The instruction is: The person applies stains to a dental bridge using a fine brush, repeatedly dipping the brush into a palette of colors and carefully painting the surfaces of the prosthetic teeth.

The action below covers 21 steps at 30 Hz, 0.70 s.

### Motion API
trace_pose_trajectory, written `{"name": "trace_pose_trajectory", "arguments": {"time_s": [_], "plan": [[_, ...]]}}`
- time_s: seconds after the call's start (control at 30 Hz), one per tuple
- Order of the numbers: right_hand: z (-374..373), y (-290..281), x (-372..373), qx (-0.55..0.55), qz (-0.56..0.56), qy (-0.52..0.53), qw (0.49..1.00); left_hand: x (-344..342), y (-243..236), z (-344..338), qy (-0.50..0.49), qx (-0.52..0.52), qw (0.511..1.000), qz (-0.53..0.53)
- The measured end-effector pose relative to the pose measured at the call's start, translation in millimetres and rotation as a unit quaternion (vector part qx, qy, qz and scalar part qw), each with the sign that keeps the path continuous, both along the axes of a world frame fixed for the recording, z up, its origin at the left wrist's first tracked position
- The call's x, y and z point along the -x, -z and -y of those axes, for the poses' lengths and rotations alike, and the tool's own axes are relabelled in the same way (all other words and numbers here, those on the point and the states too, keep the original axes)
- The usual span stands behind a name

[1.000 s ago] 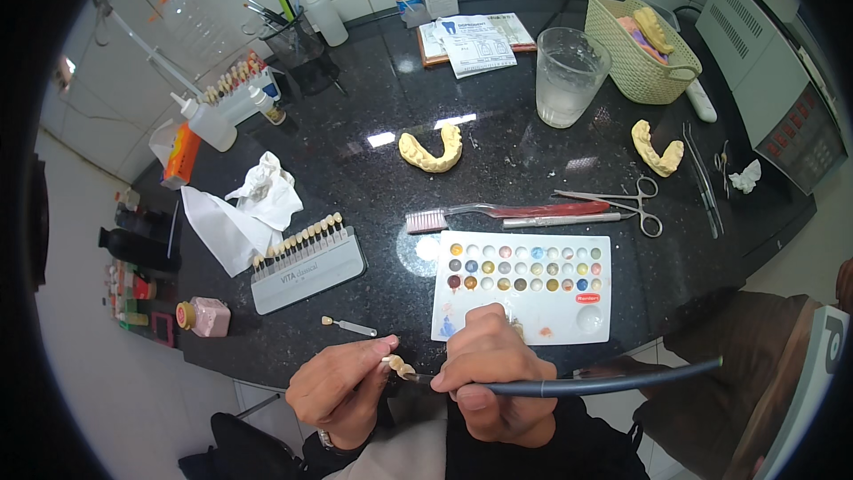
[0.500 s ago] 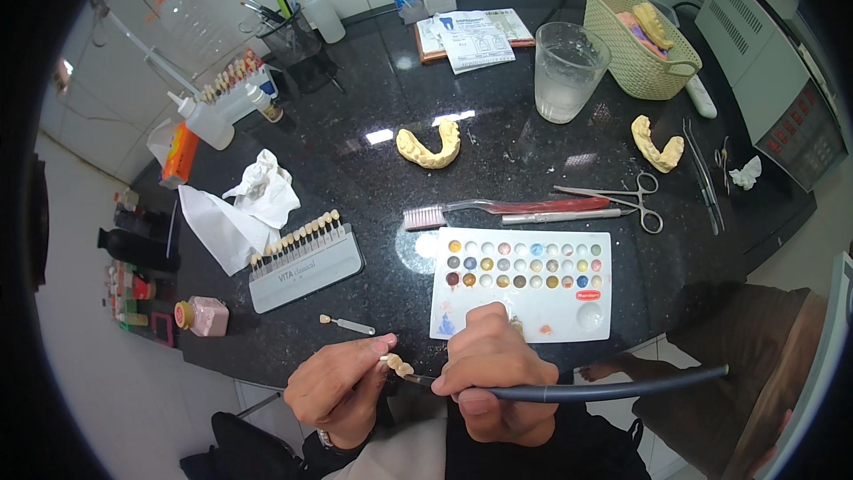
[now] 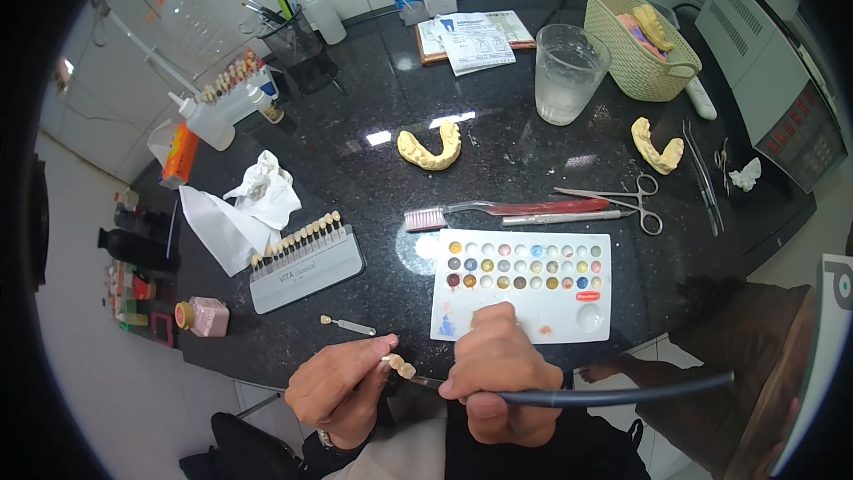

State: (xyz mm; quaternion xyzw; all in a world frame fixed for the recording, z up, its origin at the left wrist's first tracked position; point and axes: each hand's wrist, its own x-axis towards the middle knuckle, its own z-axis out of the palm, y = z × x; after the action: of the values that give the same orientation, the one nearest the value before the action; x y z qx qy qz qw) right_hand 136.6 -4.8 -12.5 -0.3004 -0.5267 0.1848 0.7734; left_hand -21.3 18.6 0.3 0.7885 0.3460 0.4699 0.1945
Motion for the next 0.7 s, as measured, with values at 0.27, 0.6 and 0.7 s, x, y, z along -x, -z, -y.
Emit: {"name": "trace_pose_trajectory", "arguments": {"time_s": [0.27, 0.6, 0.7], "plan": [[-3.6, -2.4, -6.1, -0.013, 0.107, 0.022, 0.994, -0.8, -0.2, -0.5, 0.002, 0.002, 1.0, -0.011], [-3.8, -4.3, -4.0, 0.019, 0.111, 0.015, 0.993, -0.9, 0.0, -0.6, 0.003, 0.003, 1.0, -0.018], [-2.2, -5.4, -7.0, 0.034, 0.121, -0.003, 0.992, -0.6, -0.6, -0.7, 0.003, 0.0, 1.0, -0.018]]}}
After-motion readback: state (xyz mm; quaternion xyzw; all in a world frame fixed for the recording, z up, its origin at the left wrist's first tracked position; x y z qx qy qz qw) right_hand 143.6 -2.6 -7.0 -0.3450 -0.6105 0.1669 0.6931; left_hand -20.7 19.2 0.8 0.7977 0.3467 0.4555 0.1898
